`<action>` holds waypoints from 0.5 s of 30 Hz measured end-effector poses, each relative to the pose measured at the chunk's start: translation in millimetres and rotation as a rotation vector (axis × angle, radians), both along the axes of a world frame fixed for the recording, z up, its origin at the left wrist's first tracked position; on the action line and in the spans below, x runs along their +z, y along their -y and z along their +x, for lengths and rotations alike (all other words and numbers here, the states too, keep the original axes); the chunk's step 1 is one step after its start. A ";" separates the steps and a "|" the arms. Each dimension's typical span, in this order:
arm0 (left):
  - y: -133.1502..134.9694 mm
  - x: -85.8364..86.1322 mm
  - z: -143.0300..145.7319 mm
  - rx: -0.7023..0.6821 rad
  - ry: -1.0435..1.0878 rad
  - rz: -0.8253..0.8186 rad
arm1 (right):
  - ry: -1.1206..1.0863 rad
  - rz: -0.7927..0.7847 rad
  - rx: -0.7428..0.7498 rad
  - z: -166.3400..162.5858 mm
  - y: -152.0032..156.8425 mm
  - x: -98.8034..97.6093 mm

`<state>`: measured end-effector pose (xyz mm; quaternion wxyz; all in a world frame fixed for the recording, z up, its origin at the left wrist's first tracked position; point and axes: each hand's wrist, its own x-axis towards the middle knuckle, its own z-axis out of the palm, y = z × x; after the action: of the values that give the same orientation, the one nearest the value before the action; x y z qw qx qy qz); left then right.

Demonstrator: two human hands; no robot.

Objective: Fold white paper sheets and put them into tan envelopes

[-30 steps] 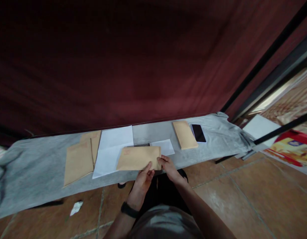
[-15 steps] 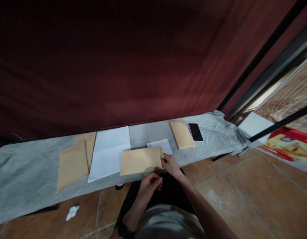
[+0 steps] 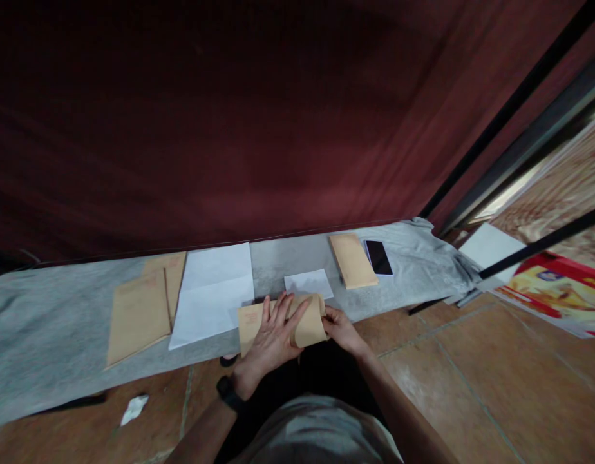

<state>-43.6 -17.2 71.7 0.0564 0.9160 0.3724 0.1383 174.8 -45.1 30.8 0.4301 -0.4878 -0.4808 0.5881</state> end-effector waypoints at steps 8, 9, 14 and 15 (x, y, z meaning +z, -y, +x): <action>0.4 -4.8 7.6 0.063 0.015 -0.005 | 0.503 0.246 -0.409 9.8 6.6 23.9; 0.1 -5.4 8.8 0.065 0.016 -0.003 | 0.506 0.257 -0.391 11.4 8.2 30.0; -0.7 -10.0 13.5 0.080 0.033 -0.012 | 0.356 0.162 -0.168 11.1 13.7 42.2; -0.3 -10.4 13.8 0.073 0.035 -0.011 | 0.306 0.133 -0.151 10.8 14.2 41.4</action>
<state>-29.8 -16.8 61.3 0.0631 0.8988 0.4054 0.1543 185.6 -59.3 72.2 0.4261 -0.5769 -0.5404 0.4400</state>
